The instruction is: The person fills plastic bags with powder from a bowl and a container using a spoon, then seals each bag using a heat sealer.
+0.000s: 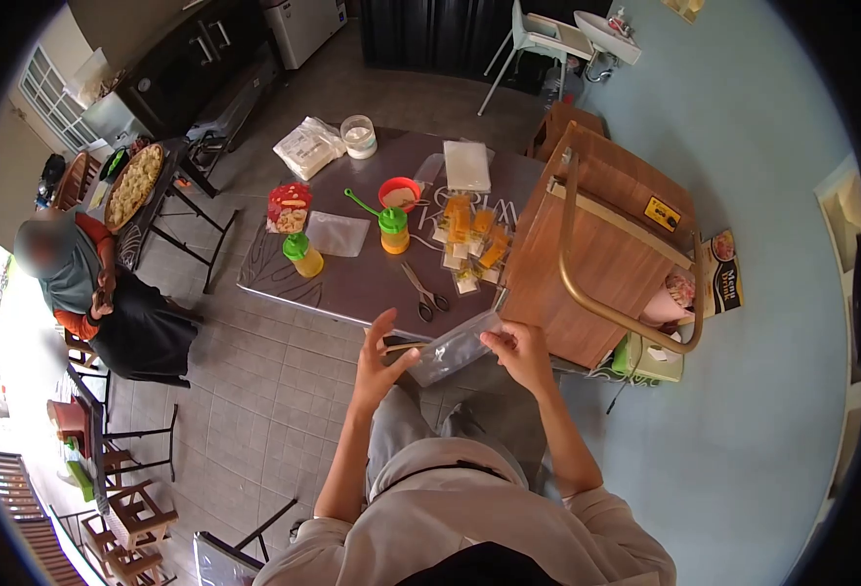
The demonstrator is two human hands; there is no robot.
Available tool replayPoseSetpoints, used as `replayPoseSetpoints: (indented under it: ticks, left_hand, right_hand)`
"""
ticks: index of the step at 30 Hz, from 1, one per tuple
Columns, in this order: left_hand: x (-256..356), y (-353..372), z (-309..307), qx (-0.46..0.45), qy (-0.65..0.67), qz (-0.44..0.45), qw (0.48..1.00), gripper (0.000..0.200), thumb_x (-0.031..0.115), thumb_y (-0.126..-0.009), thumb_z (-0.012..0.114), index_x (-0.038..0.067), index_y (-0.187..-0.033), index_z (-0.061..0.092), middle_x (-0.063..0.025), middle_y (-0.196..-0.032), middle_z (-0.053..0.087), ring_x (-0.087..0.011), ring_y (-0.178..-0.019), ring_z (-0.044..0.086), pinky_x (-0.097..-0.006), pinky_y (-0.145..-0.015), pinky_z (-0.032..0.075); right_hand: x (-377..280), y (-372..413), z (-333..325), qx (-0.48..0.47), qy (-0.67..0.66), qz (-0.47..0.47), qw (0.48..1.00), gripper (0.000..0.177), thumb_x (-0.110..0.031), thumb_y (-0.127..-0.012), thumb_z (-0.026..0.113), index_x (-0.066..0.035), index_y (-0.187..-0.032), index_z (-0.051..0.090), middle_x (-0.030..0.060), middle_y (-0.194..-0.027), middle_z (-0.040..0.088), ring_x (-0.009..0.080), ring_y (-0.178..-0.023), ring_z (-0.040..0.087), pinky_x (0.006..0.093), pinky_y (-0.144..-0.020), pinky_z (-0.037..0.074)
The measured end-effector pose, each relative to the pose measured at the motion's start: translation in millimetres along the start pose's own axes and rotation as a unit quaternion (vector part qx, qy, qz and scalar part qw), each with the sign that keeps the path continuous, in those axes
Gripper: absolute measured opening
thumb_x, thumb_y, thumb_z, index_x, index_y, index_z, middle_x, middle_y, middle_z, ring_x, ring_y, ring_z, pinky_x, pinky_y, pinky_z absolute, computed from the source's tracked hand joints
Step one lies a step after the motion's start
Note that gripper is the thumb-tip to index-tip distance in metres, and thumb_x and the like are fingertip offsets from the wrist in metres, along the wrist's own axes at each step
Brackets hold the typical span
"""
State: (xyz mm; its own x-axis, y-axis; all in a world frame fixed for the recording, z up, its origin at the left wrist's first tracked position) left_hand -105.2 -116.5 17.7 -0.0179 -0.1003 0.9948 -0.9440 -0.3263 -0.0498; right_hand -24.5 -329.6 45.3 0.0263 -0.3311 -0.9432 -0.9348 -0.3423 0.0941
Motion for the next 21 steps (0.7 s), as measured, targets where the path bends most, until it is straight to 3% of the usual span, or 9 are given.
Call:
replayPoseSetpoints:
  ticks: [2,4,5,6,8,9,16,19,21]
  left_hand:
    - [5,-17,-13,-0.052,-0.03,0.007,0.998,0.064,0.024,-0.069,0.074,0.003,-0.122,0.044,-0.0138,-0.119,0.05,-0.0218,-0.108,0.048,-0.0332,-0.089,0.039]
    - [-1,-33,-7,-0.211,-0.032,-0.002,0.977,0.059,0.025,-0.07,0.073,0.003,-0.119,0.048,-0.0135,-0.114,0.053,-0.019,-0.105,0.049,-0.0304,-0.089,0.039]
    - [30,-43,-7,-0.244,-0.027,0.05,0.968,0.042,0.023,-0.073,0.071,0.002,-0.107,0.059,-0.0107,-0.097,0.062,-0.0125,-0.089,0.055,-0.0253,-0.079,0.042]
    - [29,-51,-16,-0.248,-0.03,0.054,0.967,0.042,0.023,-0.073,0.071,0.002,-0.107,0.059,-0.0107,-0.097,0.062,-0.0125,-0.089,0.055,-0.0253,-0.079,0.042]
    - [10,-68,-33,-0.278,0.009,-0.071,0.958,0.025,0.019,-0.076,0.068,0.001,-0.093,0.066,-0.0059,-0.077,0.065,-0.0063,-0.071,0.055,-0.0213,-0.065,0.043]
    - [1,-76,-42,-0.239,0.052,-0.057,0.968,0.017,0.015,-0.076,0.067,0.0,-0.084,0.068,-0.0018,-0.067,0.064,-0.0021,-0.062,0.05,-0.0199,-0.056,0.041]
    - [-8,-113,-93,-0.276,0.056,-0.123,0.951,0.015,0.012,-0.076,0.067,0.0,-0.086,0.067,0.0018,-0.072,0.062,-0.0033,-0.067,0.051,-0.0201,-0.059,0.042]
    - [-3,-124,-102,-0.282,0.049,-0.116,0.951,0.016,0.013,-0.076,0.068,0.0,-0.085,0.067,0.003,-0.072,0.06,-0.0028,-0.066,0.05,-0.019,-0.059,0.041]
    - [1,-130,-103,-0.279,0.14,-0.149,0.938,0.019,0.012,-0.077,0.067,-0.002,-0.088,0.065,0.0,-0.076,0.064,-0.0027,-0.073,0.052,-0.0194,-0.069,0.041]
  right_hand:
    - [-27,-13,15,-0.004,0.147,-0.114,0.982,0.019,-0.02,-0.075,0.066,-0.002,-0.071,0.062,0.0067,-0.058,0.058,0.0144,-0.051,0.055,0.0264,-0.048,0.04]
    - [-47,-28,36,-0.063,0.154,-0.1,0.981,0.019,-0.02,-0.075,0.066,-0.002,-0.07,0.062,0.0033,-0.055,0.057,0.0098,-0.048,0.051,0.024,-0.045,0.038]
    - [-55,-35,50,-0.124,0.164,-0.084,0.975,0.019,-0.019,-0.076,0.067,-0.002,-0.07,0.062,-0.0002,-0.052,0.055,0.0052,-0.045,0.047,0.0216,-0.042,0.036]
    - [-62,-43,59,-0.118,0.162,-0.086,0.976,0.019,-0.019,-0.076,0.067,-0.002,-0.07,0.062,-0.0002,-0.052,0.055,0.0052,-0.045,0.047,0.0216,-0.042,0.036]
    - [-75,-59,80,-0.15,0.134,-0.082,0.976,0.018,-0.02,-0.076,0.067,-0.002,-0.075,0.064,0.0005,-0.056,0.057,0.0051,-0.047,0.048,0.0208,-0.044,0.037]
    - [-83,-65,88,-0.143,0.133,-0.082,0.977,0.018,-0.02,-0.076,0.067,-0.002,-0.075,0.064,0.0005,-0.056,0.057,0.0051,-0.047,0.048,0.0208,-0.044,0.037]
    - [-92,-95,139,-0.048,0.038,-0.065,0.996,0.018,-0.016,-0.077,0.065,0.001,-0.082,0.063,0.0025,-0.067,0.056,0.006,-0.048,0.048,0.0206,-0.045,0.037]
    - [-96,-103,150,0.034,0.102,-0.102,0.989,0.016,-0.015,-0.076,0.066,0.001,-0.078,0.062,0.0039,-0.066,0.056,0.0081,-0.048,0.05,0.0221,-0.045,0.037]
    - [-108,-106,153,0.088,0.153,-0.126,0.976,0.014,-0.014,-0.075,0.066,0.0,-0.075,0.062,0.0058,-0.065,0.055,0.0105,-0.047,0.05,0.0235,-0.046,0.037]
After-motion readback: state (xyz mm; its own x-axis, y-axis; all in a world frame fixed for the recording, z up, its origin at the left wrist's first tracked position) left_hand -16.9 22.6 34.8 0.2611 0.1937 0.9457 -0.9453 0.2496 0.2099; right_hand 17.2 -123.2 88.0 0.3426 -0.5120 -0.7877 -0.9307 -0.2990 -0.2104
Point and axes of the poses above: each hand's wrist, its own y-axis away from the middle knuckle, its own z-axis out of the palm, x = y × z, the point moved 4 cm from there along -y, towards the middle knuckle
